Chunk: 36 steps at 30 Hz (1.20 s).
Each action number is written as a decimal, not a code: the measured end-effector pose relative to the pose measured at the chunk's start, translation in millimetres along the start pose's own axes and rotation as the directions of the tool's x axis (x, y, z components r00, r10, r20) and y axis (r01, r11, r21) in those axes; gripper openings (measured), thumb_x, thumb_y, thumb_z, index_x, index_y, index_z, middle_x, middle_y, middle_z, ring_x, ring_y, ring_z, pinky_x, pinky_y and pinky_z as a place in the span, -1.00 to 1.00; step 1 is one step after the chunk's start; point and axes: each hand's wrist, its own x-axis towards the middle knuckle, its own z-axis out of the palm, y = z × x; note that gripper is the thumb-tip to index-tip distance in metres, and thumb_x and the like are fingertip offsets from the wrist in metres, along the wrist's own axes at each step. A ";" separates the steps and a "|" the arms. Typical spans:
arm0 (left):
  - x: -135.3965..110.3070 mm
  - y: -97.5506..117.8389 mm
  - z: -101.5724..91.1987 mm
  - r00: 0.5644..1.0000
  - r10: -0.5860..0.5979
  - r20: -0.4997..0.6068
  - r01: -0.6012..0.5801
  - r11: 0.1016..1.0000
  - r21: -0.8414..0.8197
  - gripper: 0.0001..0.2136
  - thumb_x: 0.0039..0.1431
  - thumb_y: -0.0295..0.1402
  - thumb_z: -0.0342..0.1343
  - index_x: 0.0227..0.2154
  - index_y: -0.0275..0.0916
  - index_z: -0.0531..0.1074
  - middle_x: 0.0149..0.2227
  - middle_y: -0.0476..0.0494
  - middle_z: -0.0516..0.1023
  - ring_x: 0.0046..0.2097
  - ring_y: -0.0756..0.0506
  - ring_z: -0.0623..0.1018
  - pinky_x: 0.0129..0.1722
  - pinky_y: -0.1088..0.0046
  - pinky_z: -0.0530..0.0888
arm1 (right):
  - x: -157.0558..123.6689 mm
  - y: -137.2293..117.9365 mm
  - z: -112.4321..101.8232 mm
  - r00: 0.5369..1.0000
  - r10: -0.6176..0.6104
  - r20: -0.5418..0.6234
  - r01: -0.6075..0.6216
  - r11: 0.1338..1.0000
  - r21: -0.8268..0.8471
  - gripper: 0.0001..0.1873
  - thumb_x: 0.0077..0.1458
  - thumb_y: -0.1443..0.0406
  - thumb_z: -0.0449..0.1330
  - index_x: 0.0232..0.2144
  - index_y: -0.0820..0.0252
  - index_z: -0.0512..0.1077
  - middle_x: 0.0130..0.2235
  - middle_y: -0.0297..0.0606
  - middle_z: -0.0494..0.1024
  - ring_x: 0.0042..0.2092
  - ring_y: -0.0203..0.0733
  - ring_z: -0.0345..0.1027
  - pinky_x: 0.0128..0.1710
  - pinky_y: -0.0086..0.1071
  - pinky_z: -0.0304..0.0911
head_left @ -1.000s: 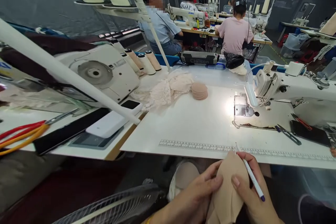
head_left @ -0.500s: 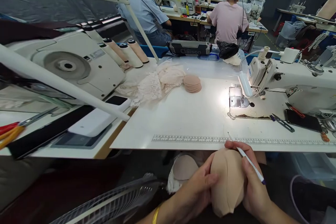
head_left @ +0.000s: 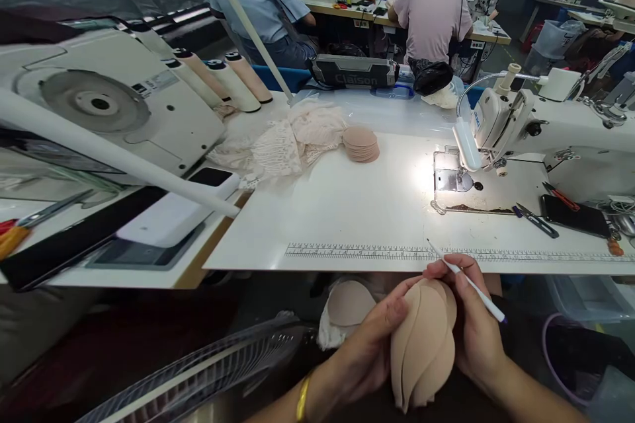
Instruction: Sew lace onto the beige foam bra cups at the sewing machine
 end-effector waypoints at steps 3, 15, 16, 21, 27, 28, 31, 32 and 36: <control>-0.2 0.5 2.8 1.000 -0.023 -0.007 0.022 0.999 -0.042 -0.43 0.24 0.07 0.23 0.22 -0.07 0.43 0.17 -0.19 0.54 0.28 -0.31 0.43 0.30 0.17 0.34 | 1.5 1.7 -3.8 0.999 -0.018 0.050 0.022 0.997 -0.079 -0.76 0.37 0.04 0.15 -0.01 -0.08 0.42 -0.05 -0.30 0.57 -0.07 -0.11 0.47 0.00 -0.20 0.36; 0.8 6.2 -0.2 0.982 0.174 -0.067 -0.182 0.975 -0.131 -0.42 0.13 -0.21 0.42 0.20 -0.04 0.40 0.20 -0.19 0.51 0.15 -0.22 0.55 0.18 0.29 0.46 | -10.1 -16.7 -21.9 0.888 -0.384 0.255 0.459 0.690 -0.559 -0.67 0.20 0.33 0.30 -0.01 -0.09 0.49 -0.28 -0.33 0.50 -0.26 -0.14 0.40 -0.24 -0.27 0.35; 1.6 6.6 0.3 0.977 0.198 -0.072 -0.206 0.969 -0.134 -0.43 0.14 -0.22 0.41 0.20 -0.03 0.40 0.19 -0.18 0.51 0.13 -0.21 0.56 0.16 0.28 0.48 | -9.9 -16.7 -21.9 0.859 -0.400 0.319 0.511 0.647 -0.566 -0.62 0.16 0.37 0.32 0.00 -0.09 0.49 -0.30 -0.33 0.51 -0.28 -0.13 0.40 -0.26 -0.26 0.35; 4.3 8.9 3.8 0.970 0.232 -0.077 -0.240 0.964 -0.116 -0.44 0.10 -0.27 0.44 0.16 -0.07 0.42 0.13 -0.23 0.54 0.14 -0.26 0.55 0.19 0.19 0.45 | -2.9 -20.3 -17.2 0.799 -0.463 0.384 0.595 0.511 -0.621 -0.74 0.16 0.43 0.30 -0.16 -0.03 0.49 -0.40 -0.38 0.50 -0.40 -0.19 0.36 -0.40 -0.33 0.31; 4.1 10.9 10.2 0.977 0.211 -0.042 -0.213 0.975 -0.060 -0.46 0.07 -0.29 0.47 0.11 -0.08 0.46 0.15 -0.24 0.52 0.21 -0.29 0.49 0.26 0.11 0.36 | 3.0 -26.9 -16.5 0.835 -0.446 0.322 0.525 0.474 -0.707 -0.88 0.24 0.36 0.28 -0.24 0.00 0.45 -0.39 -0.41 0.46 -0.42 -0.27 0.34 -0.45 -0.44 0.30; 4.0 10.4 9.8 0.979 0.200 -0.027 -0.201 0.979 -0.046 -0.46 0.07 -0.31 0.47 0.11 -0.07 0.46 0.16 -0.24 0.52 0.20 -0.28 0.49 0.23 0.13 0.39 | 3.8 -26.4 -17.0 0.841 -0.441 0.312 0.517 0.490 -0.702 -0.89 0.24 0.35 0.29 -0.25 0.00 0.44 -0.38 -0.42 0.46 -0.42 -0.28 0.33 -0.44 -0.44 0.30; 3.7 8.0 6.5 0.984 0.179 0.012 -0.178 0.983 -0.051 -0.42 0.05 -0.33 0.48 0.14 -0.03 0.45 0.13 -0.20 0.53 0.14 -0.23 0.53 0.16 0.22 0.44 | 6.6 -20.8 -20.1 0.859 -0.430 0.276 0.499 0.588 -0.637 -0.90 0.27 0.30 0.29 -0.19 -0.01 0.45 -0.35 -0.41 0.45 -0.38 -0.28 0.34 -0.38 -0.43 0.32; 3.4 7.3 5.7 0.985 0.174 0.021 -0.172 0.983 -0.071 -0.41 0.07 -0.30 0.47 0.16 -0.03 0.44 0.12 -0.20 0.54 0.12 -0.22 0.54 0.14 0.24 0.44 | 7.6 -17.8 -21.3 0.863 -0.445 0.240 0.493 0.633 -0.596 -0.87 0.29 0.26 0.28 -0.12 -0.03 0.45 -0.30 -0.38 0.48 -0.32 -0.25 0.38 -0.30 -0.40 0.35; 1.8 5.8 8.6 0.997 0.066 0.037 -0.061 0.990 -0.130 -0.56 0.26 -0.10 0.29 0.16 -0.07 0.49 0.09 -0.20 0.57 0.10 -0.19 0.56 0.17 0.26 0.40 | 8.7 -3.8 -22.3 0.935 -0.339 0.106 0.354 0.864 -0.358 -0.65 0.40 0.05 0.11 0.15 -0.06 0.37 0.09 -0.15 0.54 0.07 -0.04 0.42 0.06 -0.13 0.36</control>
